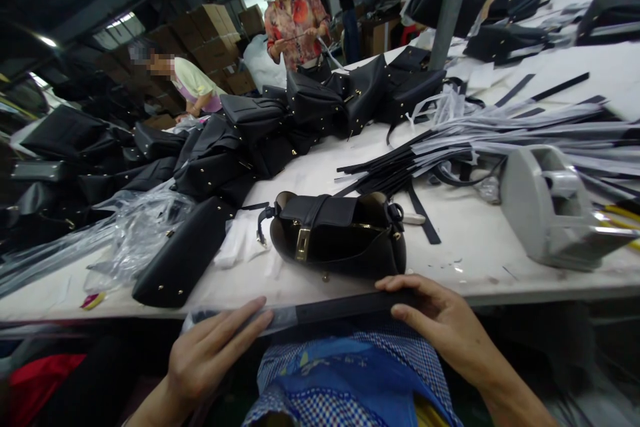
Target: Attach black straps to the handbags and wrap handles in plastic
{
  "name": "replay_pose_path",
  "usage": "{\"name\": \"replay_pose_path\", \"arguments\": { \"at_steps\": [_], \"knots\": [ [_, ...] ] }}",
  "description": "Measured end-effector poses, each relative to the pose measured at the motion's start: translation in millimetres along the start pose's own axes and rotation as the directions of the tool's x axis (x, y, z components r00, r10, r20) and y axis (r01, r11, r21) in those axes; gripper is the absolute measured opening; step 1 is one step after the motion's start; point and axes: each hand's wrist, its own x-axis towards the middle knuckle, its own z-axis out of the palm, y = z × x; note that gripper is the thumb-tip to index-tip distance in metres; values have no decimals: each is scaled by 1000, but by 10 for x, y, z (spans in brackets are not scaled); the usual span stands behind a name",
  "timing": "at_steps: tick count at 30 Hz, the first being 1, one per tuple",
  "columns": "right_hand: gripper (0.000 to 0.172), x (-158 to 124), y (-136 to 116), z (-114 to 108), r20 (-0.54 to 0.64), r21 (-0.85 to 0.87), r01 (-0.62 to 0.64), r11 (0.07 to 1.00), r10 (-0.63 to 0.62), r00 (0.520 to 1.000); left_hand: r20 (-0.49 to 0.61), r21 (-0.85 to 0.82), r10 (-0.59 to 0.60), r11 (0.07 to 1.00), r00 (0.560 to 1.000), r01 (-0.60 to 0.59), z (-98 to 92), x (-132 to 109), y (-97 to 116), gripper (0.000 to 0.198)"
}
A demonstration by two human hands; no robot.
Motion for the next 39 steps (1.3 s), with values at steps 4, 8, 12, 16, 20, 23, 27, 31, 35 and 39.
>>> {"name": "replay_pose_path", "arguments": {
  "at_steps": [4,8,12,16,20,23,27,31,35,39],
  "knots": [
    [24,-8,22,-24,-2,-15,14,1000,-14,1000,-5,-6,14,1000,1000,-14,32,-57,1,37],
    [26,-17,66,-31,-15,-75,26,997,-27,1000,-6,-20,11,1000,1000,-11,63,-89,6,35],
    [27,-13,125,8,6,-142,40,989,-40,999,5,-38,-64,997,998,64,96,-162,20,33],
    [27,2,212,72,74,-249,78,965,-62,995,63,-78,-199,976,978,204,136,-308,83,36],
    [26,59,235,144,62,-297,42,954,-25,998,189,-265,-406,856,894,444,166,-368,224,37],
    [35,142,130,212,43,-282,-54,958,69,997,528,-396,-528,540,665,743,151,-278,357,27],
    [47,255,-82,307,106,-312,-138,940,179,978,818,-396,-370,193,440,898,94,-91,520,42],
    [54,286,-195,382,161,-214,-199,956,236,958,844,-509,-278,-146,459,848,79,92,643,53],
    [54,252,-236,402,216,-66,-272,960,279,936,853,-522,-275,-401,445,753,129,362,726,60],
    [50,211,-291,311,269,52,-310,949,286,920,853,-521,-281,-402,440,753,201,598,782,48]
  ]
}}
